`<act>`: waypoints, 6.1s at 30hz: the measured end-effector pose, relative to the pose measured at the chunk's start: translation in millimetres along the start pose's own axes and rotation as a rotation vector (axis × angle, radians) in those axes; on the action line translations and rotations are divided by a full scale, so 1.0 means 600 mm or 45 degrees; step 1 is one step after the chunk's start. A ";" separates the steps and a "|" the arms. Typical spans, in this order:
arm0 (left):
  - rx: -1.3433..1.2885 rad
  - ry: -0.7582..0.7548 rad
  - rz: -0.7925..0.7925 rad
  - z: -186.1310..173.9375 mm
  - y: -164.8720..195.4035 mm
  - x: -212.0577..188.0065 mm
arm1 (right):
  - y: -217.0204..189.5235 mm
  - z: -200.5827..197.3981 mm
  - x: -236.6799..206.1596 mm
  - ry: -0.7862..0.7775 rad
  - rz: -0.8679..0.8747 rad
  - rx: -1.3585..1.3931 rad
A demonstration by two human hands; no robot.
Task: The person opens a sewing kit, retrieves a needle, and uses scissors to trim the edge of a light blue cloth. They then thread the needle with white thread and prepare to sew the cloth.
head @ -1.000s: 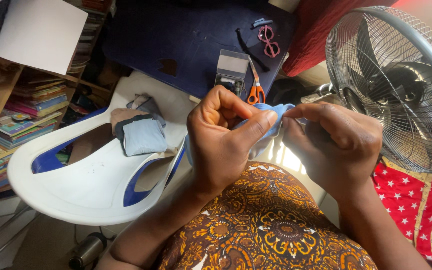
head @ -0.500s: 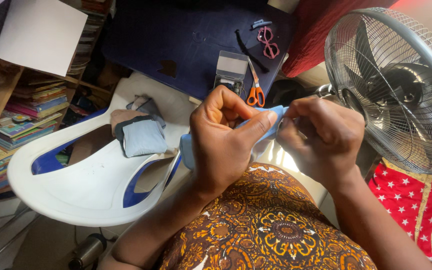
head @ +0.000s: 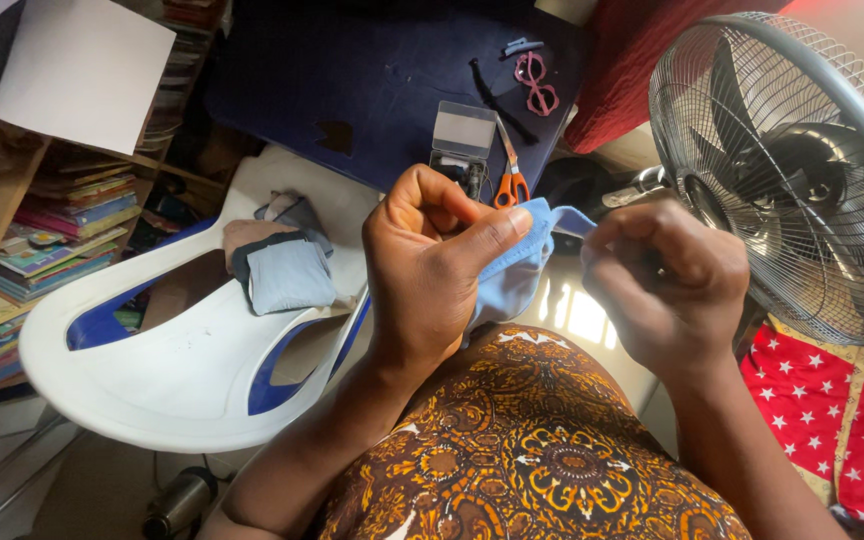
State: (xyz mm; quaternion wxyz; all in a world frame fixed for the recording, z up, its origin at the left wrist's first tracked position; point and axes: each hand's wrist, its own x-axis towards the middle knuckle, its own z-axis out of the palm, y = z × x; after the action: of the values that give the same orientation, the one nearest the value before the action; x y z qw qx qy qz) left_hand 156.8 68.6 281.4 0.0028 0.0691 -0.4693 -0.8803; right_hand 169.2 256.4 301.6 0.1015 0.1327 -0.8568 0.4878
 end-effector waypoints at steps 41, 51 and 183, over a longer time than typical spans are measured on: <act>-0.075 0.038 -0.070 -0.034 -0.005 0.019 | 0.071 -0.006 -0.020 -0.066 0.372 0.167; 0.623 -0.258 -0.040 -0.056 0.020 0.016 | 0.081 0.046 0.024 -0.299 0.549 0.688; 0.812 0.284 -0.362 -0.307 -0.524 0.069 | 0.416 0.123 -0.255 -0.149 1.422 1.099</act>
State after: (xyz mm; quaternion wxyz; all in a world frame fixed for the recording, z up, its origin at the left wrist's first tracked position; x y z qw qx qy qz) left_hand 157.5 89.3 -84.9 -0.0901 0.2264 -0.7029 -0.6683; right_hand 228.9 334.2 16.0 -0.2718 -0.2721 -0.5309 0.7552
